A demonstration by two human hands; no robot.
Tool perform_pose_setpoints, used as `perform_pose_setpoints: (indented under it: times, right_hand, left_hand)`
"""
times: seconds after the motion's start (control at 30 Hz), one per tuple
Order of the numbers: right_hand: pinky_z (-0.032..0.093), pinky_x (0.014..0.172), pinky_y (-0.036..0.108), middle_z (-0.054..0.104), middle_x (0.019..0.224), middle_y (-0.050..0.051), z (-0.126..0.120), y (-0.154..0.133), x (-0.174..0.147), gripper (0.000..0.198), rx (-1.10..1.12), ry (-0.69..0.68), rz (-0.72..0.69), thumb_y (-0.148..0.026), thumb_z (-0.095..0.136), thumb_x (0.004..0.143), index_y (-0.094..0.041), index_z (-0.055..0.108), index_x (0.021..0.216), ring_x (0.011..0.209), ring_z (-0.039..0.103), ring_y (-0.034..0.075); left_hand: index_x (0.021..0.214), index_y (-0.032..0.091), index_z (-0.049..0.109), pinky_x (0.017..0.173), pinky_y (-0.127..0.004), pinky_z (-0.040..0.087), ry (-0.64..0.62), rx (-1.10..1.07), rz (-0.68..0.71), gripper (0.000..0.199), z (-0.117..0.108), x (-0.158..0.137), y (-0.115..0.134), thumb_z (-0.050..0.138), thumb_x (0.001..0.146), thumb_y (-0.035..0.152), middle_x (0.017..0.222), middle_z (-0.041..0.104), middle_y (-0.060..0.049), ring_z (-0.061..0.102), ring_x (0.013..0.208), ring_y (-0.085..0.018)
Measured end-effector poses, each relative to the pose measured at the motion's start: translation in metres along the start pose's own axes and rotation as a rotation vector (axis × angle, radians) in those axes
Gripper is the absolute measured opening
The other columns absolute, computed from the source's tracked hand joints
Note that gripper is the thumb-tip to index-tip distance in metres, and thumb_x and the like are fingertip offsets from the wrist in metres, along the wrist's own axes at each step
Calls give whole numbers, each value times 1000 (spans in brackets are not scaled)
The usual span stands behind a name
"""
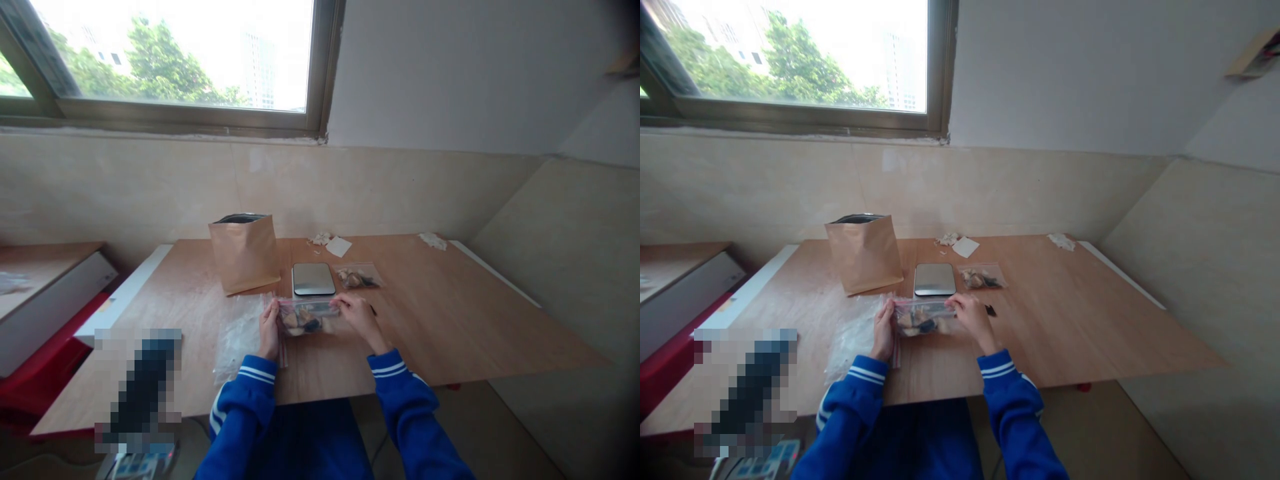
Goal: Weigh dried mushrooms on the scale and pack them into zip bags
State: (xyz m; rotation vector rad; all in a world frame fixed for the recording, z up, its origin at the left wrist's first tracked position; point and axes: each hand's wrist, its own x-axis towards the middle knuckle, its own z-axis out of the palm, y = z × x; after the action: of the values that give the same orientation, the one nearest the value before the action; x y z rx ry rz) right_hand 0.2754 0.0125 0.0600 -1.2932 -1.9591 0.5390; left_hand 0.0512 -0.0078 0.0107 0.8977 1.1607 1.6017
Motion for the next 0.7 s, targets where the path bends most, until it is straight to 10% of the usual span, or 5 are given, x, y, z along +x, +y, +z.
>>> perform_pose_setpoints:
  times: [0.33,0.57,0.7]
  right_hand:
    - [57,62,35,69,68,6,-33,19,28,51,540,410,308,-74,50,80,-23,54,81,61,66,22]
    - [56,64,37,66,69,9,-76,97,65,47,223,625,486,-64,46,83,-19,55,74,68,66,23]
    - [47,92,52,63,108,23,-70,106,57,39,31,712,509,-44,53,81,-11,59,100,110,58,35]
  left_hand:
    - [67,20,71,61,-31,47,-194,86,24,54,0,-6,7,46,87,63,69,69,-6,59,61,-17]
    - [63,17,70,59,-28,46,-259,68,-27,52,1,-5,8,49,88,59,64,66,-6,58,60,-16]
    - [63,17,70,58,-27,45,-258,74,-37,52,0,-6,7,50,88,58,63,66,-6,58,58,-15]
